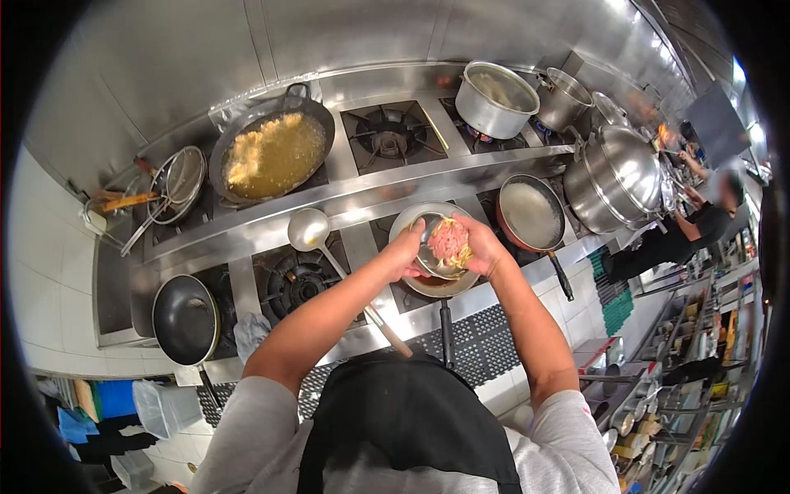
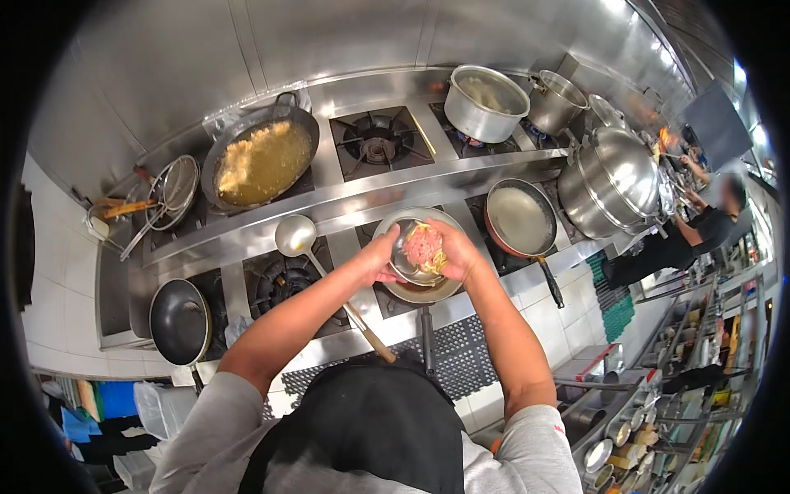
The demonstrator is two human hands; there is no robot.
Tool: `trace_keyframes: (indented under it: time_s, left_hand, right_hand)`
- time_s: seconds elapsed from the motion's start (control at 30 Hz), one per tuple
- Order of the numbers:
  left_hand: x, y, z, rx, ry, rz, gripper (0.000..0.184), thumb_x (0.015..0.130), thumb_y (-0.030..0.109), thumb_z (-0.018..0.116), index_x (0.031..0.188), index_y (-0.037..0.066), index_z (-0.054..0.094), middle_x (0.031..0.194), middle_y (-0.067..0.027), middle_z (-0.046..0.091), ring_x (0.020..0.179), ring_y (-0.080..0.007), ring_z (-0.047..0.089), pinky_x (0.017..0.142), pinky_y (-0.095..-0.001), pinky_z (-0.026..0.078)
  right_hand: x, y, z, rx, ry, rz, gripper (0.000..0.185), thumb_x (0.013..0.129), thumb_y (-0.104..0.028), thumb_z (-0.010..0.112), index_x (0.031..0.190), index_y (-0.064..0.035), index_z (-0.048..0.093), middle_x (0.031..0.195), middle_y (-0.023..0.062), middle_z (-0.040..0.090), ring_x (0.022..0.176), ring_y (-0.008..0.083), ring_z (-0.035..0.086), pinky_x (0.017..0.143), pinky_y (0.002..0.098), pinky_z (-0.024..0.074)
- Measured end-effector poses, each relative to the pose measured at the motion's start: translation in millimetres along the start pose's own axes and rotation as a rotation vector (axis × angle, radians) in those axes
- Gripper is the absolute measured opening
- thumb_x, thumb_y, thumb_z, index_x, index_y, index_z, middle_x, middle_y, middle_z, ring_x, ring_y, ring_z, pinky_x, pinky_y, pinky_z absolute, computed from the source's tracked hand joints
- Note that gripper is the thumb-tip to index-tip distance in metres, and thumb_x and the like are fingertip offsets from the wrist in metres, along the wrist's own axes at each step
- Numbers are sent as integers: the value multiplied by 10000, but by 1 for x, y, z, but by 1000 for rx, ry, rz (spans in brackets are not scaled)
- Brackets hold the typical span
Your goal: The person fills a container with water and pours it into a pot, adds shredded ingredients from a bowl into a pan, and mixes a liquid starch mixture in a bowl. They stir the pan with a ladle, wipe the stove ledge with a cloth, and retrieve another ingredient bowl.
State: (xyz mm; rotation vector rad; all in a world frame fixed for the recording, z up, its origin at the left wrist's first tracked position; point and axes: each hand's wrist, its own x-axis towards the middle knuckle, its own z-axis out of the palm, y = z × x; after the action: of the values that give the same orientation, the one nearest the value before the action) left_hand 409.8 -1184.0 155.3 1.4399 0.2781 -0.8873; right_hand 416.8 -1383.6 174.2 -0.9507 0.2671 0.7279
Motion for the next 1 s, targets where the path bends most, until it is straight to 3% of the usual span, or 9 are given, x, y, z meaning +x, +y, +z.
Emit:
trace_keyframes:
  time_s: [0.1,0.2,0.23,0.33,0.43,0.53,0.7,0.9,1.0]
  left_hand:
    - [12,-11,11,71,204,150,747,1040,681,308,1513,109,392,1356,-149,599,1029,-273,698,806,-449,567]
    - [14,-20,7,182,288,289,826,1044,670,332,1527,0,365,1389,-264,572,1036,-357,699,800,-434,587]
    - [21,-29,2,174,344,334,883,1035,681,358,1559,-27,314,1452,-285,525,1132,-362,661,809,-408,585]
    - [-2,-37,-7,103,430,405,869,1050,654,358,1541,-63,337,1484,-283,501,1210,-348,620,925,-377,546]
    - [-13,-68,-44,130,400,628,828,1075,612,353,1529,-81,362,1473,-271,517,1285,-315,572,1049,-360,470]
    - [-72,-93,-64,-265,238,516,716,1104,523,391,1483,-82,441,1467,-197,547,1331,-236,547,1125,-356,410]
    - [-160,-135,-80,-650,289,517,626,1119,466,373,1504,-25,426,1486,-172,539,1366,-260,530,1163,-403,397]
    - [-205,-194,-106,-735,430,529,674,1104,518,378,1516,-15,397,1517,-166,506,1400,-270,496,1180,-435,369]
    - [-221,-201,-105,-748,436,534,685,1099,532,376,1535,3,375,1518,-165,504,1395,-281,503,1173,-445,387]
  right_hand:
    - [10,-13,-21,128,15,-8,524,1083,-432,375,1224,-1,637,1118,176,725,949,305,718,754,427,569]
    - [8,-33,-36,199,-93,-23,551,1076,-447,400,1225,30,632,1140,192,714,962,326,710,803,484,585]
    - [4,-40,-40,197,-87,-60,521,1067,-434,443,1229,26,626,1169,198,705,995,336,703,834,486,583]
    - [-1,-57,-42,326,-31,-143,485,1058,-408,494,1241,24,616,1202,203,694,1045,341,692,878,490,577]
    - [-7,-64,-55,360,-66,-167,412,1052,-360,538,1237,1,612,1226,233,672,1091,359,676,965,517,556]
    - [-6,-56,-63,429,-59,-130,354,1048,-325,563,1216,-19,623,1216,232,673,1092,364,672,977,518,553]
    - [-1,-41,-58,451,29,-122,347,1048,-320,565,1197,-12,624,1187,225,676,1069,366,673,975,524,559]
    - [13,-26,-68,390,-11,-73,289,1030,-270,607,1169,-18,626,1120,198,691,943,317,692,772,453,592]
    - [19,-24,-62,304,137,-94,240,1014,-243,636,1132,-34,631,1025,159,709,842,266,693,656,403,572]
